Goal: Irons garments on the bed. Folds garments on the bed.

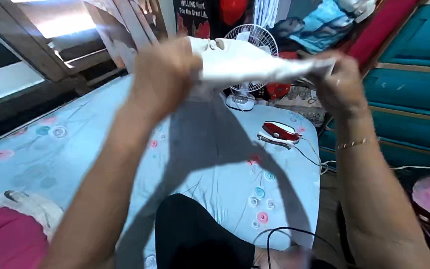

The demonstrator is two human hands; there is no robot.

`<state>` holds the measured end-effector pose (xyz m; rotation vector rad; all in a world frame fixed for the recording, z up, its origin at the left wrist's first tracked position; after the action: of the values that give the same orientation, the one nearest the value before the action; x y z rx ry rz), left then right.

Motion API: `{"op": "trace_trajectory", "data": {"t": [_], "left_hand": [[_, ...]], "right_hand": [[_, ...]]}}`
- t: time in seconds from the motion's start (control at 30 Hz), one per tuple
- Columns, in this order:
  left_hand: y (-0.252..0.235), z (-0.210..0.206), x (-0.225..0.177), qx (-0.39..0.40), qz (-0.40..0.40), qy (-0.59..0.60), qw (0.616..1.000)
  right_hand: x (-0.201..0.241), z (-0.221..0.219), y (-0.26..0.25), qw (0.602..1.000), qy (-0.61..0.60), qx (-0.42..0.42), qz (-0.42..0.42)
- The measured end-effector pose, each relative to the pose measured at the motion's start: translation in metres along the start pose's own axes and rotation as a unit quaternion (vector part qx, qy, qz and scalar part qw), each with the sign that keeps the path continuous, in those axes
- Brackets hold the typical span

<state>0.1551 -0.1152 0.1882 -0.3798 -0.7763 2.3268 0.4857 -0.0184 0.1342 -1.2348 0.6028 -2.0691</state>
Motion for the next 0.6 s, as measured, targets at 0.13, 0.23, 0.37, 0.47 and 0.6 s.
{"op": "trace_trajectory", "data": {"t": [0.13, 0.23, 0.37, 0.47, 0.6], "left_hand": [[0.129, -0.143, -0.02, 0.076, 0.04, 0.07, 0.994], [0.204, -0.235, -0.049, 0.282, 0.209, 0.174, 0.92], [0.253, -0.297, -0.083, 0.478, 0.32, 0.224, 0.787], [0.248, -0.298, -0.085, 0.517, 0.34, 0.228, 0.752], [0.239, -0.285, -0.054, 0.399, 0.442, 0.254, 0.763]], "right_hand": [[-0.075, -0.049, 0.127, 0.986, 0.068, 0.146, -0.052], [-0.129, -0.093, 0.231, 0.945, 0.124, 0.269, -0.137], [-0.142, -0.121, 0.307, 0.888, 0.187, 0.352, -0.23], [-0.121, -0.123, 0.308, 0.906, 0.234, 0.289, -0.201], [-0.115, -0.14, 0.312, 0.909, 0.286, 0.277, -0.122]]}}
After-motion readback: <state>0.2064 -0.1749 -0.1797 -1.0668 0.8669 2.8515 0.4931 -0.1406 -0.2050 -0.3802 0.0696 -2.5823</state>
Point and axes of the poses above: each hand's wrist, its own y-axis away from the middle knuckle, its own z-axis out of the back of the hand, x = y × z, the point moved 3 cm from there along -y, towards the middle knuckle, and after that the axes turned 15 degrees about y, right-handed, at the moved point
